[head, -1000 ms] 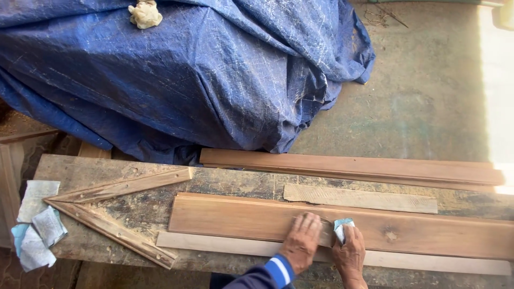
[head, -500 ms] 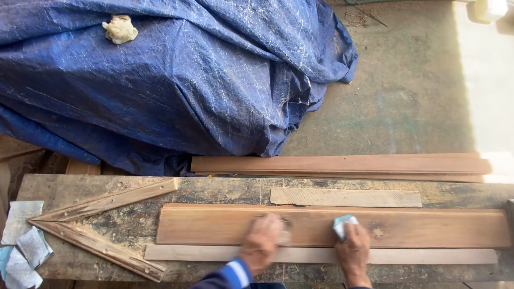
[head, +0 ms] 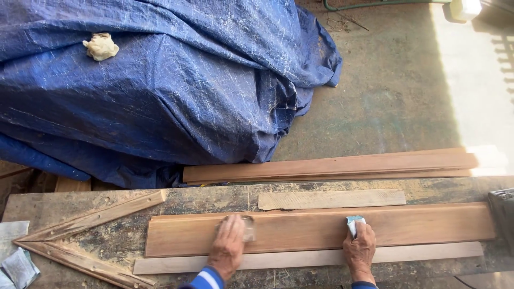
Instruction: Sanding various wooden planks and a triangular wood piece using both an electric sander and individual sheets of sandpaper.
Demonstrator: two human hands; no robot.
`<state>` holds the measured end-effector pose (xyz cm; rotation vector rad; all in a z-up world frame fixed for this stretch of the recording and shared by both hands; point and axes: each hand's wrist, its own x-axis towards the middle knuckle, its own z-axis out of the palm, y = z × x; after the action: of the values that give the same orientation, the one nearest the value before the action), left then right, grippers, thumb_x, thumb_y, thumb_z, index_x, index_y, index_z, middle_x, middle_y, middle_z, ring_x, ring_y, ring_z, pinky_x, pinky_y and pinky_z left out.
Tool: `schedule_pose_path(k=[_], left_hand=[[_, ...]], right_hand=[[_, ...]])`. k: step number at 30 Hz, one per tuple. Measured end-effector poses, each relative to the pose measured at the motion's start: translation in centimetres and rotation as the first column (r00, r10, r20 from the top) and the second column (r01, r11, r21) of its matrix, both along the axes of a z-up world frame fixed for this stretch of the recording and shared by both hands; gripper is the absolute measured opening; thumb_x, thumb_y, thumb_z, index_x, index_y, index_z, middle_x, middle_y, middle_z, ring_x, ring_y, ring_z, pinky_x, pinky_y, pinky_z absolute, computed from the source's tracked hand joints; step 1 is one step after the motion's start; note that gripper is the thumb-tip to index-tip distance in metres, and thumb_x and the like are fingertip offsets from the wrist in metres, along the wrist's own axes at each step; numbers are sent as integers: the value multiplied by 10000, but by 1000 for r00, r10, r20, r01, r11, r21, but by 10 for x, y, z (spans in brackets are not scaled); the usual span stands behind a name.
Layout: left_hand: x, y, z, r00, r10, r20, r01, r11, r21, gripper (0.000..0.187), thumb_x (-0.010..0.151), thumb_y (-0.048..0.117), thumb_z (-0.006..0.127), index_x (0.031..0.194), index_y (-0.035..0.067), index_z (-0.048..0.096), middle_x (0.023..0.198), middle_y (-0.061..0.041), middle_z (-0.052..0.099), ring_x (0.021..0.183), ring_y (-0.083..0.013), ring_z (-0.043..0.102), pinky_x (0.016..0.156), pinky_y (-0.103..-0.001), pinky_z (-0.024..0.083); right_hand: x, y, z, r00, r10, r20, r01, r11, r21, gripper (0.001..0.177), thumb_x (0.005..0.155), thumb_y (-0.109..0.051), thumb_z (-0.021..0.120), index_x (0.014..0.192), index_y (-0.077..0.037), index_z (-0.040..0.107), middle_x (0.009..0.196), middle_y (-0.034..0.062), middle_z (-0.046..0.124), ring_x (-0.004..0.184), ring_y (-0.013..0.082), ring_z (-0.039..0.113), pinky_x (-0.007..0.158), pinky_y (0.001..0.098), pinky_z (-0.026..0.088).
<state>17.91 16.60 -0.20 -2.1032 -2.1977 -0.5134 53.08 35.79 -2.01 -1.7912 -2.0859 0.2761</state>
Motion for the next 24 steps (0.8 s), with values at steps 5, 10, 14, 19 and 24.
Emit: schedule_pose_path(k=[5, 10, 14, 19, 24], left_hand=[[110, 78, 9, 924, -257, 283, 257, 966, 37, 322, 1077, 39, 478, 1353, -93, 577, 1412, -327, 566, 1374, -425, 566, 1212, -498, 418], [107, 82, 17, 911, -370, 183, 390, 916, -90, 533, 920, -19, 485, 1451, -43, 503, 1526, -262, 506, 1440, -355, 484, 1225, -472, 344], [-23, -17, 12, 969, -208, 134, 214, 977, -27, 429, 982, 6, 515, 1404, -58, 555, 1421, -279, 572, 1373, -364, 526, 1194, -485, 402], [-107, -105, 1, 985, 158, -71, -164, 983, -79, 465, 902, 10, 483, 1360, -26, 549, 1439, -264, 550, 1369, -407, 514, 1144, -543, 402], [5, -23, 17, 916, 35, 401, -39, 999, 0, 446, 923, 74, 527, 1355, -11, 593, 1366, -233, 607, 1328, -391, 563, 1168, -507, 431]], right_hand=[[4, 3, -1, 998, 57, -28, -55, 998, 39, 210, 882, -74, 664, 1087, -32, 641, 1032, 174, 649, 1017, 388, 634, 897, 492, 524], [6, 2, -2, 998, 42, -43, -43, 998, -38, 160, 924, -76, 664, 1077, -33, 645, 1030, 166, 659, 1013, 367, 645, 898, 474, 531], [7, 3, -1, 999, 48, -26, -49, 998, -34, 186, 909, -78, 675, 1088, -32, 650, 1028, 170, 664, 1008, 371, 643, 884, 477, 531], [7, 2, -5, 999, 45, 21, -45, 999, -1, 178, 917, -83, 675, 1088, -36, 651, 1038, 176, 667, 1011, 372, 649, 903, 478, 538], [17, 3, -21, 998, 40, 46, -39, 999, -11, 163, 998, -154, 649, 1113, -40, 659, 1034, 174, 673, 1026, 363, 653, 936, 484, 536]])
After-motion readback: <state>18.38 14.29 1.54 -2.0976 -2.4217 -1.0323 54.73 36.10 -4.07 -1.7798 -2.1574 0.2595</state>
